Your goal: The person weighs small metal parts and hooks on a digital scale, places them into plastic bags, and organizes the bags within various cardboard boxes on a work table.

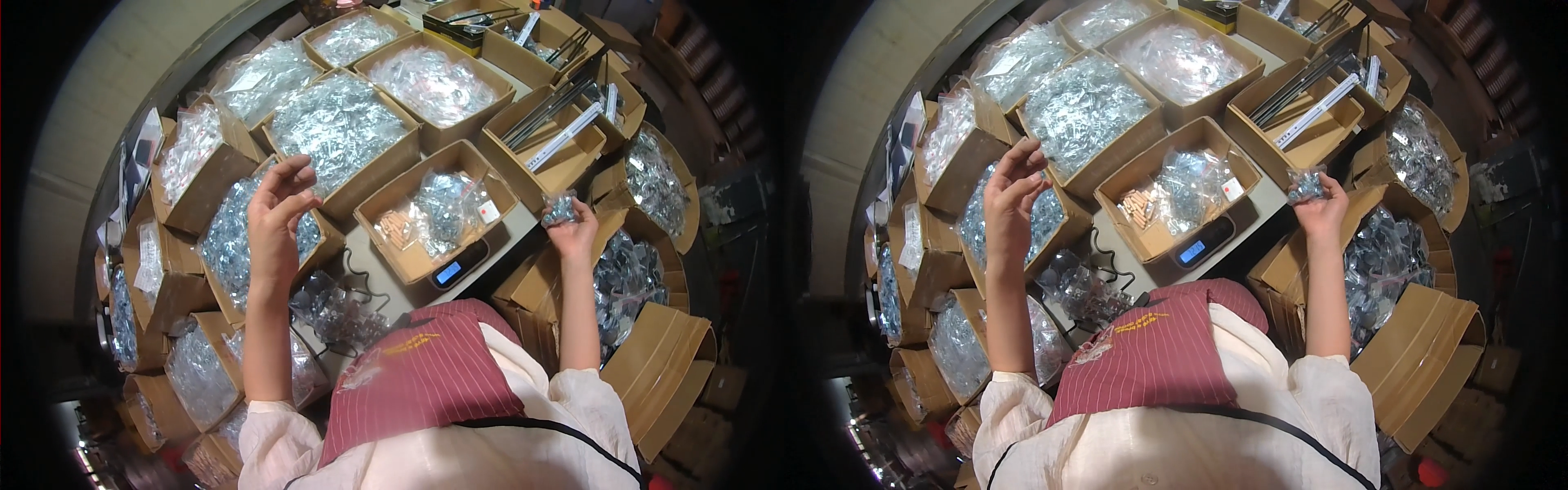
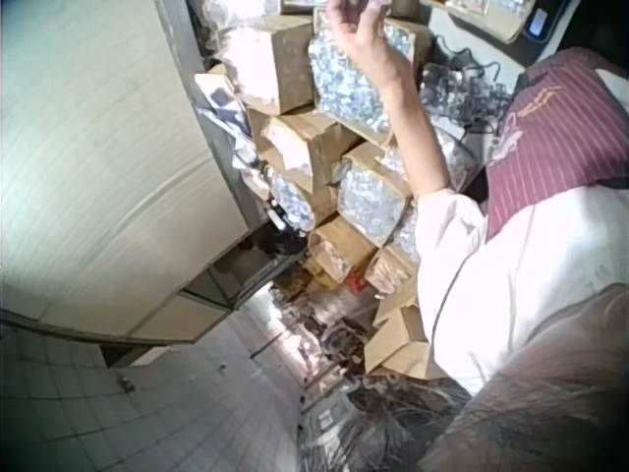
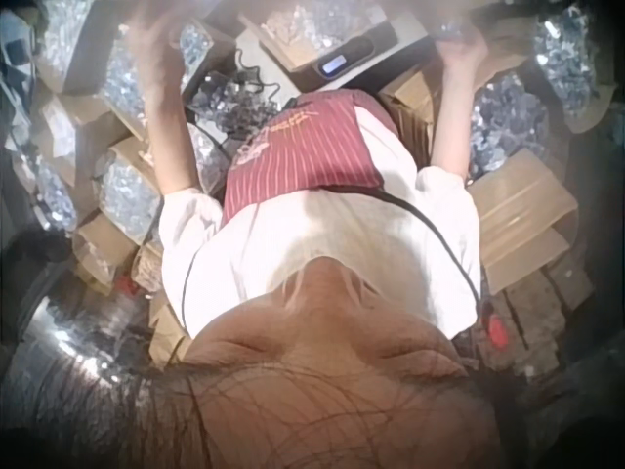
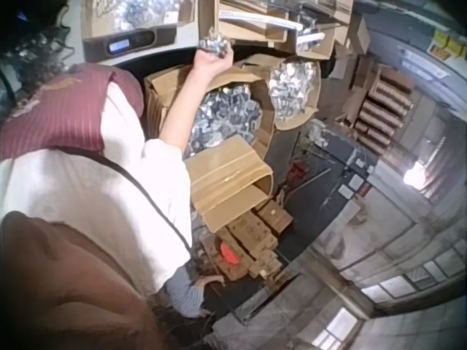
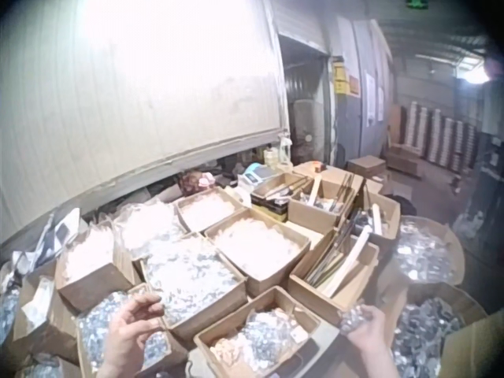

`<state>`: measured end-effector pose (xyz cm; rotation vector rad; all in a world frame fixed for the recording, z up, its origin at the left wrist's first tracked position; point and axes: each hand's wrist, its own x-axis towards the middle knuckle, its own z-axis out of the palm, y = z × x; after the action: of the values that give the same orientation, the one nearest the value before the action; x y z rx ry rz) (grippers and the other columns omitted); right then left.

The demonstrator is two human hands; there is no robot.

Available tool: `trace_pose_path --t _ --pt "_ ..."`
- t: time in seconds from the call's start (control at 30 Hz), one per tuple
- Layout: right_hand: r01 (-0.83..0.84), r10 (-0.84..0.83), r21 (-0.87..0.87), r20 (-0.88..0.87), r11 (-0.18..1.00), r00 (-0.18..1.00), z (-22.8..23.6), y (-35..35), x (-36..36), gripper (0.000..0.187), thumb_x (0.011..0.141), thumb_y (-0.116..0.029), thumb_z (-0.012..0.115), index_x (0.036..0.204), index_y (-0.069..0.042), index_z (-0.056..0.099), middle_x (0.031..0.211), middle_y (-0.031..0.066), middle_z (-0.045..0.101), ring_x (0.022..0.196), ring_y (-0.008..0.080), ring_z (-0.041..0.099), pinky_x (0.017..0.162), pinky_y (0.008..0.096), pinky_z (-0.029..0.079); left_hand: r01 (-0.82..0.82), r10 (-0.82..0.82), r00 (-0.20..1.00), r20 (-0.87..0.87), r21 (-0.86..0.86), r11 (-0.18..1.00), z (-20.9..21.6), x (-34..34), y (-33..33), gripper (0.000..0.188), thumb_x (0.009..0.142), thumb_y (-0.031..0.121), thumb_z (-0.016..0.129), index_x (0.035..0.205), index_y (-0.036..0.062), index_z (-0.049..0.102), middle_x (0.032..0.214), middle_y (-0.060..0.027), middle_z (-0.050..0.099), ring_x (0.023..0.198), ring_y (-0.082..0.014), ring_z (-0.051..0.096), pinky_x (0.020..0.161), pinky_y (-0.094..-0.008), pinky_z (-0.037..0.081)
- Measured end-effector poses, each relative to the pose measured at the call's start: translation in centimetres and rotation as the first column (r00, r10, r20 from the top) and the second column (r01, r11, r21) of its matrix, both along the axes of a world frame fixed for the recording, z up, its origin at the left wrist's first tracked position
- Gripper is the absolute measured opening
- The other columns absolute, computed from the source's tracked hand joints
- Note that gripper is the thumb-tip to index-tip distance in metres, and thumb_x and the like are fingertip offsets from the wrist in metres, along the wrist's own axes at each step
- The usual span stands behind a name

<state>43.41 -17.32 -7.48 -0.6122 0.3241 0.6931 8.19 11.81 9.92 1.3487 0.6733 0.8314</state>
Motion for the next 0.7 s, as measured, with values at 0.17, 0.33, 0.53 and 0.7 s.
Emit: trace_pose_path --t 0.17,0.33,0.53,0.7 --pt "-0.025 0.025 0.032 -0.003 0.999 1.0 -0.3 -0.1 0.1 0.021 0.085 -0.01 0.059 0.103 0.002 0.057 0.102 0.0185 0.063 0.091 0.0323 0.06 0.081 0.0466 0.051 0.032 -0.032 0.999 -0.036 0.011 0.999 -0.1 0.2 -0.1 0.043 0.081 0.005 0.061 0.123 -0.0024 0.06 0.111 -0.0098 0.062 0.104 -0.0168 0.059 0.088 -0.0305 0.05" --pt "-0.019 0.019 0.016 0.008 1.0 1.0 -0.4 0.0 0.1 0.021 0.085 -0.01 0.059 0.103 0.002 0.058 0.101 0.0179 0.063 0.09 0.032 0.06 0.08 0.0465 0.051 0.057 -0.056 0.995 -0.086 0.015 0.998 -0.4 0.3 -0.2 0.046 0.08 0.01 0.062 0.126 0.0026 0.06 0.111 -0.0047 0.063 0.103 -0.0136 0.06 0.091 -0.0282 0.048" --pt "-0.018 0.018 0.008 -0.007 1.0 1.0 -0.5 -0.1 0.2 0.02 0.085 -0.01 0.06 0.101 0.001 0.059 0.1 0.016 0.064 0.088 0.0305 0.061 0.079 0.0453 0.052 0.079 -0.079 0.992 -0.097 -0.002 0.997 -1.1 0.7 -0.4 0.044 0.081 0.009 0.062 0.124 0.0023 0.061 0.11 -0.0039 0.063 0.103 -0.0133 0.06 0.089 -0.0285 0.048" --pt "0.001 -0.001 -0.024 0.002 1.0 1.0 -0.1 0.1 -0.1 0.02 0.085 -0.01 0.06 0.101 0.001 0.061 0.099 0.0156 0.065 0.088 0.0302 0.061 0.078 0.0448 0.052 0.09 -0.091 0.99 -0.106 -0.015 0.996 -1.6 0.9 -0.6 0.043 0.081 0.009 0.062 0.124 0.0017 0.061 0.11 -0.005 0.062 0.103 -0.0139 0.059 0.089 -0.0292 0.048"
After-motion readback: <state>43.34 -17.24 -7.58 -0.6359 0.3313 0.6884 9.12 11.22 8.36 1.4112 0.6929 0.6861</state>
